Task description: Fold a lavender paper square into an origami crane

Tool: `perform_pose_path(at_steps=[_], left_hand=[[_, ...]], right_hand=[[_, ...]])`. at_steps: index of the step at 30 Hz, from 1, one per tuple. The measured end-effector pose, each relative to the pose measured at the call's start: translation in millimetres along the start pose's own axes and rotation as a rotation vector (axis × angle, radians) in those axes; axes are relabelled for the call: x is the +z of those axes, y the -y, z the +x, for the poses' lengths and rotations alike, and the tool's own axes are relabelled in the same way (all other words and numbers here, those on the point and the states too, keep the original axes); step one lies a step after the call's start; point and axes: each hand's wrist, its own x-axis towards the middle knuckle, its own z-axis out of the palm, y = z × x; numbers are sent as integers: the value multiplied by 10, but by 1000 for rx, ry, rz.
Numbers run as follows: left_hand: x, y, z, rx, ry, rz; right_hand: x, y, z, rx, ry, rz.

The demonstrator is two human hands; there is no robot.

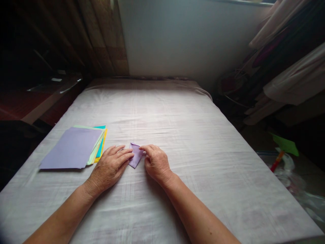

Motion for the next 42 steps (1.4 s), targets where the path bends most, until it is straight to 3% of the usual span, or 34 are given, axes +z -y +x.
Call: perform_pose_path(at_steps=[5, 10, 16, 22, 32, 42], left_hand=[[-4, 59, 26, 48, -40, 15], [-20, 41, 43, 40, -94, 13], [-103, -83, -53, 5, -52, 5], [-127, -130, -132, -40, 5, 1], [-146, -205, -143, -76, 12, -4], [-98, -321, 31, -314, -4, 16]], right_hand=[[-15, -60, 50, -150, 22, -170], [-83, 62, 23, -311, 13, -311], [-31, 217, -75, -302, 63, -256], [-108, 40, 21, -262, 227, -101], [-123, -253, 245, -314, 269, -16], [-99, -211, 252, -283, 245, -8]])
